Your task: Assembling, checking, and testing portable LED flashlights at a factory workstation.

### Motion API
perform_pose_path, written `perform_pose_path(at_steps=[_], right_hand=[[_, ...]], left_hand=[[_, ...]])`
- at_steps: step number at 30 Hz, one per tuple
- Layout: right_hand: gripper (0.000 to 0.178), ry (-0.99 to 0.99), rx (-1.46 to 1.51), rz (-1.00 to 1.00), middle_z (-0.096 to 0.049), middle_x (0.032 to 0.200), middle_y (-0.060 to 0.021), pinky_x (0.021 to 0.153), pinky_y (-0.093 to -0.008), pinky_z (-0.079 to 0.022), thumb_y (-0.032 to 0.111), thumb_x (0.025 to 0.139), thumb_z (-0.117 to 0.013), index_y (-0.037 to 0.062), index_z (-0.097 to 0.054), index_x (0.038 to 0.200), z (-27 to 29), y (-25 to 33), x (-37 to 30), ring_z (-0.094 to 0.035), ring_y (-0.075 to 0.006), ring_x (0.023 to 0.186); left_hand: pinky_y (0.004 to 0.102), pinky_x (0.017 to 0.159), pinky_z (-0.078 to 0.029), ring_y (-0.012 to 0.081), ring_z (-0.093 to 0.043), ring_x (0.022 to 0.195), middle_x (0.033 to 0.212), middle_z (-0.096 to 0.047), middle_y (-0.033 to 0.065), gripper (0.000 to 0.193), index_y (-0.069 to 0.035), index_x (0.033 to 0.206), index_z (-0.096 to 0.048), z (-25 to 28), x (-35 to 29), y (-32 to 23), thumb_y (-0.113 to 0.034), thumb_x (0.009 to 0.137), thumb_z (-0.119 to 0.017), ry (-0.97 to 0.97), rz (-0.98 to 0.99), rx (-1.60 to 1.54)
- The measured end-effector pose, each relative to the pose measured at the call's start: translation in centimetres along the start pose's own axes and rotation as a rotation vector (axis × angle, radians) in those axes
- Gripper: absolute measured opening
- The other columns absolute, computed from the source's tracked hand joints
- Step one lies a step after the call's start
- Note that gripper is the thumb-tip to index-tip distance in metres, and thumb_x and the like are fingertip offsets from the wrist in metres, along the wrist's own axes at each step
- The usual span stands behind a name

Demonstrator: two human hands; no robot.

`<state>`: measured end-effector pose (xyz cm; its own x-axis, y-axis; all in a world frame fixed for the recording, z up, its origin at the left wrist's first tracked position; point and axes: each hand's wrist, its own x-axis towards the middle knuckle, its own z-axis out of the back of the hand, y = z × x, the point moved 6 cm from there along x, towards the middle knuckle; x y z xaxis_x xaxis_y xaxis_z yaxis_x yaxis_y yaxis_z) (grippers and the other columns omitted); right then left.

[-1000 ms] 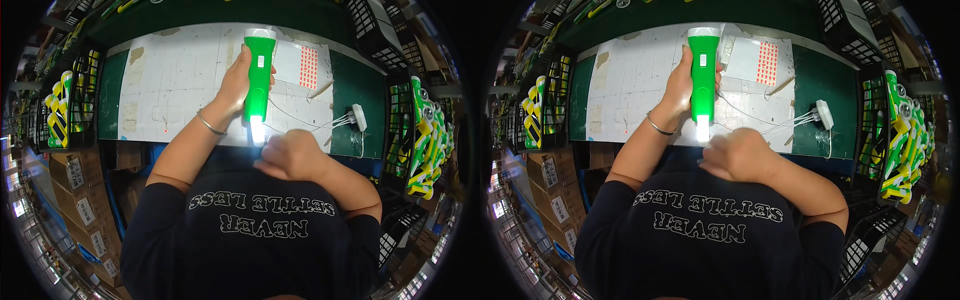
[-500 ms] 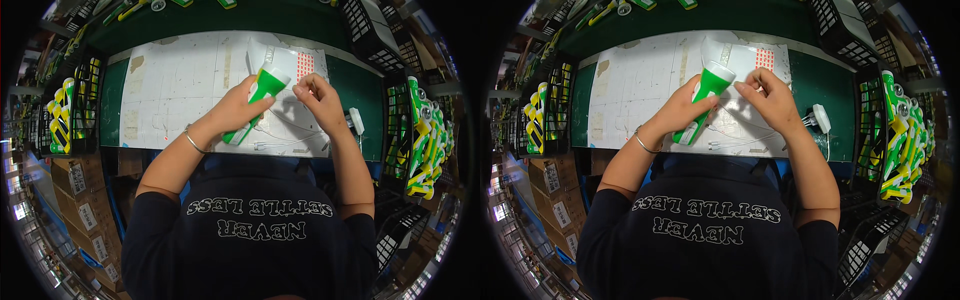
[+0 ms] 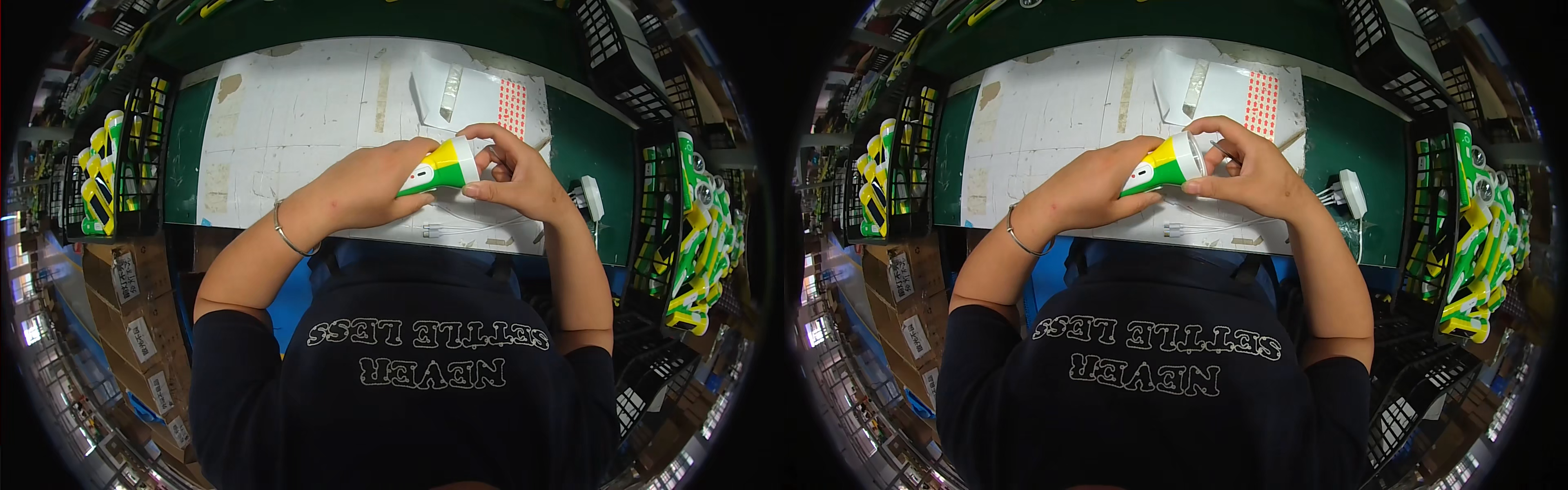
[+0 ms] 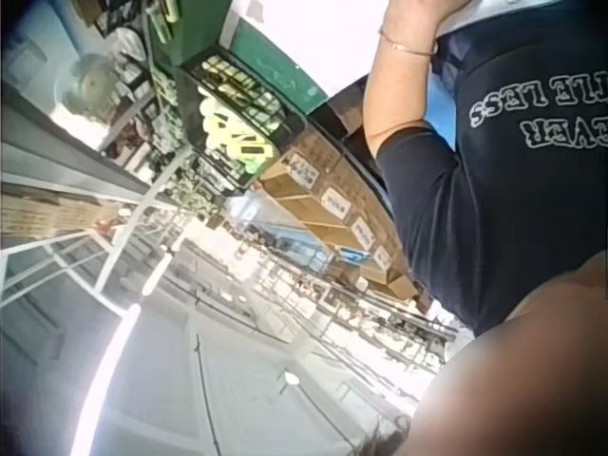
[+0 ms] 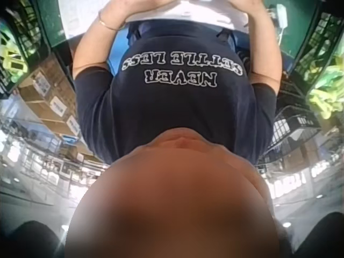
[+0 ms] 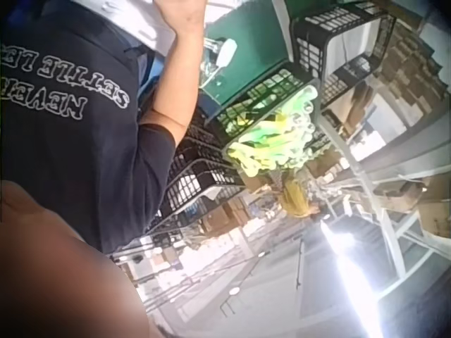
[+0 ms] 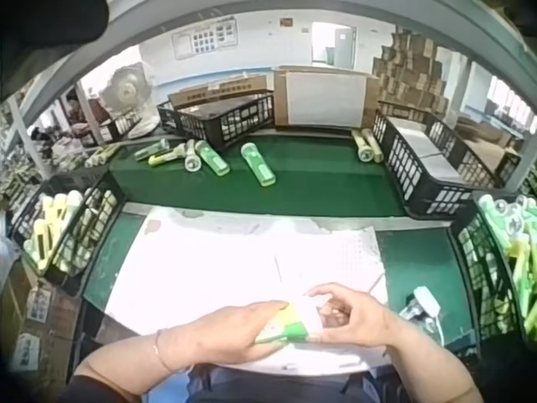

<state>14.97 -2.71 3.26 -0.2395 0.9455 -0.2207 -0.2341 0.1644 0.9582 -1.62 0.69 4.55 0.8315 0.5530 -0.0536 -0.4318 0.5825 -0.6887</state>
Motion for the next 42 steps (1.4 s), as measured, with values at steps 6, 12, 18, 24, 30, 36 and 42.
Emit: perform_pose_path(at_steps=[6,12,18,24,30,36,42], right_hand=[[0.066,-0.069,0.074,0.0,-0.053,0.083,0.0039,0.05,-0.0145,-0.026,0.012,0.062,-0.08,0.0125,-0.05,0.12,1.8,-0.1,-1.2,-0.028,-0.0002,0.054],[0.064,-0.005,0.121,0.048,-0.054,0.085,0.0028,0.049,-0.0138,-0.026,0.006,0.065,-0.077,0.0099,-0.048,0.122,0.8,0.3,-0.2,-0.028,0.0008,0.053],[0.044,-0.305,-0.548,0.005,-0.059,0.079,-0.0054,0.063,-0.0326,-0.047,0.028,0.072,-0.071,0.0066,-0.054,0.107,-1.4,-2.0,2.4,-0.06,-0.0208,0.072],[0.019,-0.452,-0.852,0.223,-0.061,0.085,-0.006,0.063,-0.033,-0.048,0.024,0.079,-0.064,0.0066,-0.063,0.087,-2.1,-3.1,2.6,-0.061,-0.0209,0.07],[0.019,-0.24,0.035,0.009,-0.062,0.072,-0.0007,0.062,-0.0203,-0.042,0.019,0.081,-0.066,0.0001,-0.063,0.083,-0.1,-2.9,1.8,-0.052,-0.0048,0.067],[0.019,-0.212,0.18,-0.068,-0.062,0.072,-0.0011,0.063,-0.0188,-0.042,0.018,0.08,-0.068,0.0001,-0.063,0.081,0.6,-4.1,1.3,-0.053,-0.0046,0.068],[0.018,-0.266,0.255,-0.145,-0.062,0.071,-0.0016,0.063,-0.0188,-0.041,0.018,0.079,-0.068,0.0,-0.064,0.079,0.2,-3.5,0.9,-0.053,-0.0052,0.067]], left_hand=[[0.0359,0.074,-0.048,0.0313,-0.06,0.081,0.09,-0.063,0.0158,0.036,-0.003,0.104,-0.054,2.3,-2.1,1.7,-0.014,0.072,-0.066,0.147,0.173,0.139],[0.0365,0.074,-0.048,0.0322,-0.061,0.082,0.089,-0.062,0.0171,0.04,-0.003,0.106,-0.051,2.2,-2.7,1.8,-0.022,0.074,-0.066,0.204,0.14,-0.046],[0.0327,0.084,-0.044,0.0276,-0.058,0.096,0.104,-0.058,0.0192,0.06,0.002,0.121,-0.041,-1.5,-1.5,4.2,-0.026,0.074,-0.066,0.05,0.281,-0.521],[0.033,0.089,-0.042,0.028,-0.054,0.104,0.113,-0.052,0.0213,0.067,0.003,0.127,-0.034,-2.8,-0.7,5.7,-0.023,0.074,-0.066,-0.165,0.302,-0.561],[0.0336,0.09,-0.041,0.0271,-0.052,0.105,0.114,-0.051,0.0198,0.065,0.002,0.128,-0.034,-2.8,0.3,4.1,-0.019,0.075,-0.065,-0.211,0.232,-0.468],[0.0348,0.088,-0.042,0.0287,-0.054,0.102,0.116,-0.049,0.0185,0.064,0.0,0.129,-0.034,-3.0,1.0,2.4,-0.015,0.075,-0.064,-0.306,0.104,-0.269],[0.0395,0.071,-0.048,0.0349,-0.056,0.084,0.102,-0.049,0.0175,0.064,-0.005,0.13,-0.035,-3.0,0.4,1.2,-0.012,0.073,-0.063,-0.465,0.141,0.035]])
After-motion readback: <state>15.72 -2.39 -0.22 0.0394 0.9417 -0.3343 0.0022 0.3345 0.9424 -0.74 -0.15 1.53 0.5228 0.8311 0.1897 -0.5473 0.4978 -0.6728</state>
